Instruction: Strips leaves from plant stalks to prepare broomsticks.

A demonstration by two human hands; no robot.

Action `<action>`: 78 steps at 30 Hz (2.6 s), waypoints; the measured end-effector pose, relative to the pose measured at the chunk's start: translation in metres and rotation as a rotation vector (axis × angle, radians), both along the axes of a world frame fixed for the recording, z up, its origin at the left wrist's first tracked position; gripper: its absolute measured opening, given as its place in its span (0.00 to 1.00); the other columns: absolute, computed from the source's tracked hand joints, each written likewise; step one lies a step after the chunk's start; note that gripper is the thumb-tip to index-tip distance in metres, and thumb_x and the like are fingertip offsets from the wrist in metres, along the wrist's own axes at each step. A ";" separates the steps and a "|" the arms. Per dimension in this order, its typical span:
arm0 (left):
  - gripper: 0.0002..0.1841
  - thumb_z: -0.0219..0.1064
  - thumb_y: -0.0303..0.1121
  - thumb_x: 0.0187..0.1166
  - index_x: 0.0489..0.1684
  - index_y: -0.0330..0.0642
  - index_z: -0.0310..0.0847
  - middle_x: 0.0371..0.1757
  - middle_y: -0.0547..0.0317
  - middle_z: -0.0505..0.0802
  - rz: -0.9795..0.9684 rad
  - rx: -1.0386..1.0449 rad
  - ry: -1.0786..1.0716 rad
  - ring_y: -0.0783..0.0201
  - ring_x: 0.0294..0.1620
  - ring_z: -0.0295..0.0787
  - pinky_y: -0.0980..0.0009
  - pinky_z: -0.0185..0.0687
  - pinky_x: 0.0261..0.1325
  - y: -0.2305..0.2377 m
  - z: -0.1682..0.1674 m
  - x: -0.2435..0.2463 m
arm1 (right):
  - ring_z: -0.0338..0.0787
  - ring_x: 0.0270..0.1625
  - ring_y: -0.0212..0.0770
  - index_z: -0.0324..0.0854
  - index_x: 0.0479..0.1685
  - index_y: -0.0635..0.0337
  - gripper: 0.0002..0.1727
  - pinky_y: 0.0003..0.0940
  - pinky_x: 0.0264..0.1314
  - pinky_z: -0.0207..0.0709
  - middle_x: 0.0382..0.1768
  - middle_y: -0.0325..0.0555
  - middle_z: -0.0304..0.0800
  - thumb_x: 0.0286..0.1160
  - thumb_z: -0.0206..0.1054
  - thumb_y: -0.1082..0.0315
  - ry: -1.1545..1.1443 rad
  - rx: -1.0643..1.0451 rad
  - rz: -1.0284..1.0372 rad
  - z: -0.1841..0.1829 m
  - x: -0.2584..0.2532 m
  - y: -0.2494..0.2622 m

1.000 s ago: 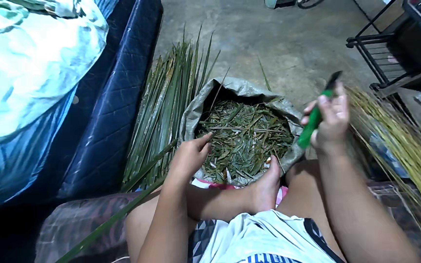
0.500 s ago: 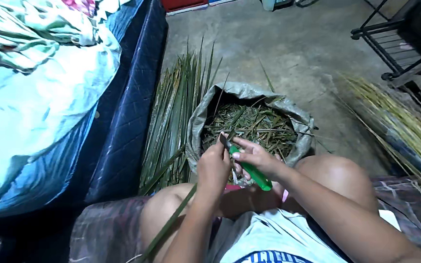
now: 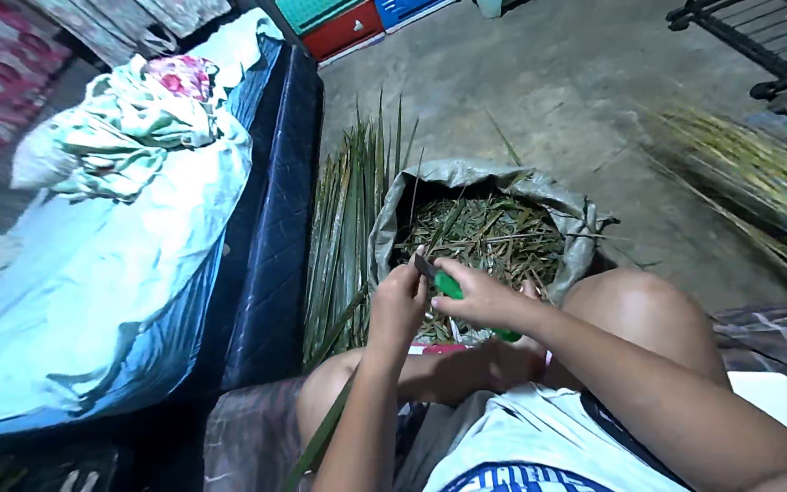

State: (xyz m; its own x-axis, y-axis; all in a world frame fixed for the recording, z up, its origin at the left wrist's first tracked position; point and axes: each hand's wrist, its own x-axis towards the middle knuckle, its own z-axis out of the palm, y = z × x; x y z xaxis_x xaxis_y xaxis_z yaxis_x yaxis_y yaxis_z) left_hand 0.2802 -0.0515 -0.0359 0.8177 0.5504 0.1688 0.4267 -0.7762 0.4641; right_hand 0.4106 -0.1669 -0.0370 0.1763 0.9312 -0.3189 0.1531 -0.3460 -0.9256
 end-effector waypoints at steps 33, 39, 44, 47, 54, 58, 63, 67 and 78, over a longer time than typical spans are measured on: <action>0.17 0.60 0.31 0.87 0.68 0.40 0.87 0.39 0.50 0.95 0.084 -0.035 -0.009 0.62 0.34 0.90 0.64 0.86 0.44 -0.018 -0.004 -0.002 | 0.87 0.36 0.56 0.80 0.52 0.62 0.14 0.57 0.39 0.79 0.34 0.58 0.85 0.91 0.59 0.59 -0.292 -0.069 -0.437 -0.014 0.045 0.003; 0.16 0.61 0.29 0.85 0.64 0.36 0.89 0.37 0.50 0.94 0.102 -0.029 -0.060 0.64 0.34 0.90 0.66 0.86 0.44 -0.021 -0.007 -0.001 | 0.85 0.42 0.49 0.80 0.54 0.61 0.15 0.52 0.48 0.77 0.38 0.52 0.84 0.91 0.56 0.58 -0.205 -0.086 -0.057 -0.002 0.002 -0.003; 0.18 0.60 0.29 0.85 0.68 0.39 0.88 0.36 0.51 0.94 0.088 -0.013 -0.057 0.65 0.32 0.89 0.67 0.85 0.42 -0.021 -0.007 -0.006 | 0.88 0.39 0.57 0.81 0.54 0.62 0.15 0.58 0.42 0.79 0.36 0.59 0.86 0.91 0.59 0.59 -0.266 -0.110 -0.341 -0.013 0.030 0.002; 0.17 0.61 0.30 0.86 0.68 0.39 0.88 0.37 0.51 0.95 0.092 -0.019 -0.053 0.65 0.32 0.89 0.67 0.86 0.42 -0.021 -0.008 -0.008 | 0.84 0.32 0.50 0.81 0.51 0.61 0.13 0.52 0.36 0.77 0.31 0.54 0.83 0.91 0.59 0.59 -0.236 -0.068 -0.390 -0.007 0.038 -0.002; 0.18 0.60 0.26 0.83 0.67 0.35 0.87 0.41 0.50 0.95 0.074 -0.119 -0.103 0.68 0.36 0.90 0.71 0.85 0.45 -0.024 -0.008 -0.007 | 0.85 0.38 0.49 0.81 0.48 0.60 0.13 0.51 0.42 0.76 0.34 0.51 0.83 0.90 0.58 0.60 -0.245 -0.076 -0.143 -0.001 0.008 -0.005; 0.18 0.60 0.28 0.84 0.69 0.41 0.87 0.40 0.53 0.95 0.070 -0.130 -0.108 0.72 0.34 0.89 0.74 0.84 0.44 -0.023 -0.007 -0.011 | 0.87 0.35 0.55 0.81 0.50 0.61 0.13 0.57 0.37 0.78 0.33 0.57 0.85 0.90 0.59 0.60 -0.291 -0.072 -0.405 -0.015 0.036 -0.002; 0.18 0.60 0.27 0.83 0.68 0.39 0.88 0.40 0.52 0.95 0.080 -0.124 -0.114 0.70 0.35 0.90 0.72 0.85 0.45 -0.023 -0.009 -0.010 | 0.83 0.33 0.46 0.82 0.45 0.59 0.11 0.49 0.37 0.77 0.30 0.48 0.82 0.87 0.62 0.61 -0.245 -0.007 -0.206 0.001 0.017 -0.008; 0.18 0.60 0.26 0.82 0.67 0.37 0.87 0.41 0.52 0.95 0.069 -0.146 -0.136 0.73 0.36 0.89 0.76 0.84 0.45 -0.024 -0.007 -0.012 | 0.86 0.40 0.52 0.81 0.50 0.61 0.13 0.55 0.43 0.78 0.35 0.54 0.85 0.89 0.59 0.60 -0.259 -0.089 -0.165 -0.002 0.011 -0.004; 0.17 0.61 0.26 0.82 0.65 0.36 0.88 0.42 0.51 0.95 0.088 -0.157 -0.130 0.72 0.36 0.89 0.75 0.84 0.46 -0.026 -0.007 -0.012 | 0.83 0.37 0.47 0.81 0.47 0.59 0.12 0.50 0.41 0.75 0.32 0.49 0.82 0.89 0.59 0.59 -0.249 -0.050 -0.054 -0.001 0.003 -0.005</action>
